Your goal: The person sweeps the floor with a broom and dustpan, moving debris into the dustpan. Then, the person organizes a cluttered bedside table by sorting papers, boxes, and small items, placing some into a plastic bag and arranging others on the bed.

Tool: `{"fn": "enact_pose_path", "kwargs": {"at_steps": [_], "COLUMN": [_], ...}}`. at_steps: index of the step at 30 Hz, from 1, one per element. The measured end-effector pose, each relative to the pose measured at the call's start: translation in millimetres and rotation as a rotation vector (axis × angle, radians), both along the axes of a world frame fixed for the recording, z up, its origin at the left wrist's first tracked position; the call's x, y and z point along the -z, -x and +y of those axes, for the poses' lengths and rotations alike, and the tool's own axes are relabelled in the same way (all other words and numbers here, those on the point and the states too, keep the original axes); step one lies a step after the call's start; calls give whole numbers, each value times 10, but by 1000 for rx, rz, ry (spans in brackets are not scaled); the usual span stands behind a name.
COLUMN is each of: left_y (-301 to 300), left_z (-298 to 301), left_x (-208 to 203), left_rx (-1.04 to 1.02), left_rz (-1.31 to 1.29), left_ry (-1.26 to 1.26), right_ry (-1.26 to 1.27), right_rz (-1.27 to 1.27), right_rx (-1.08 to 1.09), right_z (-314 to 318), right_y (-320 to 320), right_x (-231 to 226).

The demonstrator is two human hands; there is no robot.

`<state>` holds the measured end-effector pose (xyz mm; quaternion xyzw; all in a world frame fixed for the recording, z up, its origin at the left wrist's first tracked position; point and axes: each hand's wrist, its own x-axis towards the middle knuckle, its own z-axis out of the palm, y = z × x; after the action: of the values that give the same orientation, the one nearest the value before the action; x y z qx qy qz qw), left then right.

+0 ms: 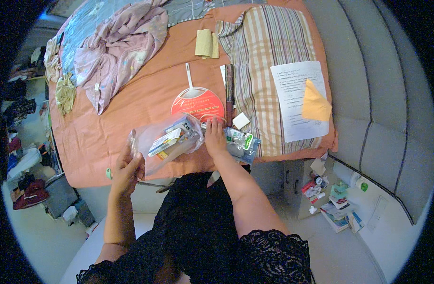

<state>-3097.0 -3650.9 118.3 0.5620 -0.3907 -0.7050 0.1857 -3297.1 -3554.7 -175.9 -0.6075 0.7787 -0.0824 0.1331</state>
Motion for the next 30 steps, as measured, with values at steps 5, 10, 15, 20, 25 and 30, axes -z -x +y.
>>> {"fn": "enact_pose_path", "kwargs": {"at_steps": [5,10,15,20,25,30], "left_y": [-107,-97,23,463,310,272], "left_z": [75,89,95,135,182,179], "left_x": [-7,65,415,281,542,573], "left_rx": [3,5,-85,-318,-284,-280], "left_rz": [-18,-6,107,488,738,761], "left_ry": [4,23,-4,-552,-607,-640], "right_ry": [-89,13,62,5,168,155], "right_rz": [-280,-637,-1337,-1364,-1454,-1405], "right_rx": [35,365,407,188,156,162], "right_z": [57,35,-300,-383,-333,-301], "right_y": [-46,396,599,163,36,64], "right_x": [-93,-219,-1581,-2478,-2594,-2721]}}
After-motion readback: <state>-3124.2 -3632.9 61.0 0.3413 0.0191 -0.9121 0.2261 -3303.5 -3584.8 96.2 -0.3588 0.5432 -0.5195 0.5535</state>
